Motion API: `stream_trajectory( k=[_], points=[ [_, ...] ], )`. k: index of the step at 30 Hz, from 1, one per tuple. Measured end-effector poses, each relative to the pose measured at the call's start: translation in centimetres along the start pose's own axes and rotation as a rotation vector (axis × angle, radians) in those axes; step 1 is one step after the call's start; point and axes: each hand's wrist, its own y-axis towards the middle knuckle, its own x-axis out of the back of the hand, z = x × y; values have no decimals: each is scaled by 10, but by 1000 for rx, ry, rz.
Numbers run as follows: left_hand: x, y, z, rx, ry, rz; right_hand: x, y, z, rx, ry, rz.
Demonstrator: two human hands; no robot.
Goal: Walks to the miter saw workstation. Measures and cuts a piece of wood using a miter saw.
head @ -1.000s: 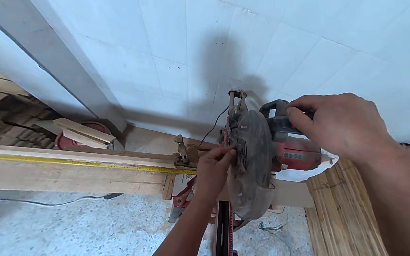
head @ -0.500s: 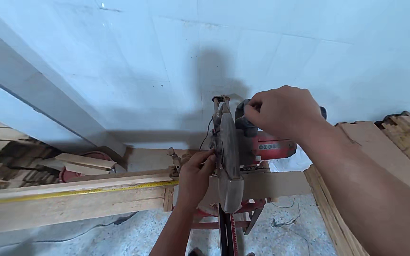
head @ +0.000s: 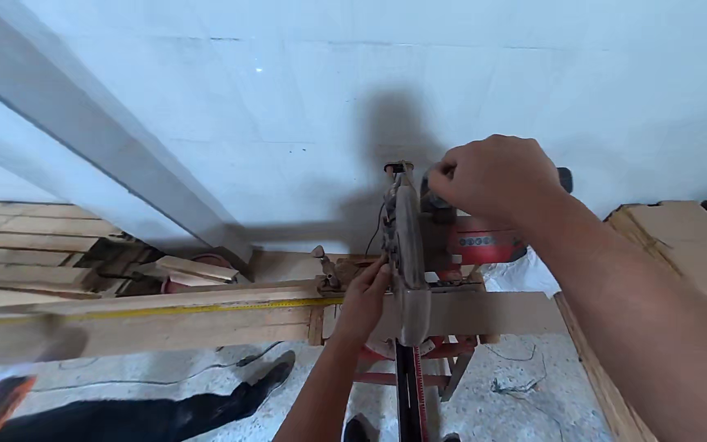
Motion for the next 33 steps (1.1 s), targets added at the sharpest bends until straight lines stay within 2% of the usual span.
stream_trajectory(
  k=[8, 12, 15, 19, 21, 24, 29, 33],
  points=[
    [1, 0, 1, -32, -82, 81, 2, 3, 1, -14, 0, 37],
    [1, 0, 20, -131, -93, 58, 6, 4, 4, -65, -28, 76],
    [-6, 0, 24, -171, -15, 49, 5, 6, 3, -68, -57, 90],
    [6, -3, 18, -168, 140, 38, -1, 7, 0, -44, -57, 44],
    [11, -15, 17, -167, 68, -93, -1, 7, -1, -54, -48, 39],
    [12, -49, 23, -245, -203, -280, -2, 6, 0, -85, -42, 46],
    [9, -117, 69, -345, -278, -155, -2, 6, 1, -94, -50, 41],
    [15, -150, 81, -214, -212, -76, -2, 6, 2, -78, -48, 28]
  ],
)
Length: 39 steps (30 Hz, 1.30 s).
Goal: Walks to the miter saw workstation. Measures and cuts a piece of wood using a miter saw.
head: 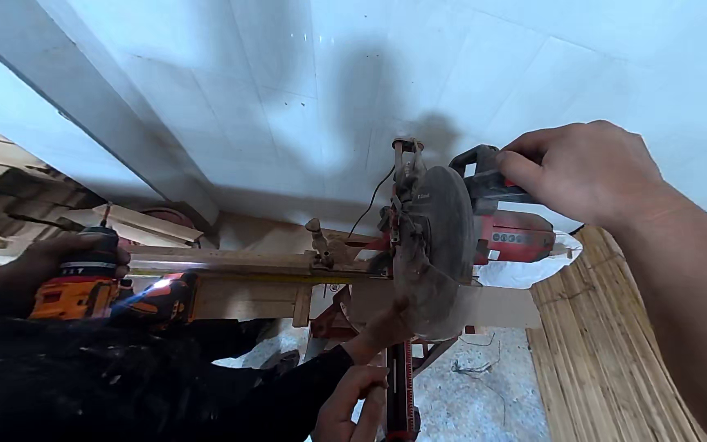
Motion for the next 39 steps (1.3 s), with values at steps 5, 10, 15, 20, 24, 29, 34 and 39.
stream_trajectory(
  k=[5, 10, 15, 20, 24, 29, 34, 39],
  points=[
    [1, 1, 3, -62, 48, -18, 1, 0, 0, 11, -8, 4],
    [-10, 17, -6, -146, 62, 0, 1, 0, 1, 3, -4, 14],
    [-18, 57, -19, -178, 67, -51, 3, 1, 1, -13, -1, 39],
    [-26, 122, -33, 36, 166, -160, 4, 0, 3, -9, -9, 53],
    [-42, 151, -25, 114, 323, -53, 4, 0, 2, 20, -20, 35],
    [-51, 148, -30, 160, 319, -36, 2, 0, 0, 43, -10, 23],
    [-46, 152, -22, 101, 246, -81, -7, 8, -10, 79, 8, 2],
    [-45, 161, -23, 131, 207, -99, -46, 47, -75, 112, 59, -55]
  ],
)
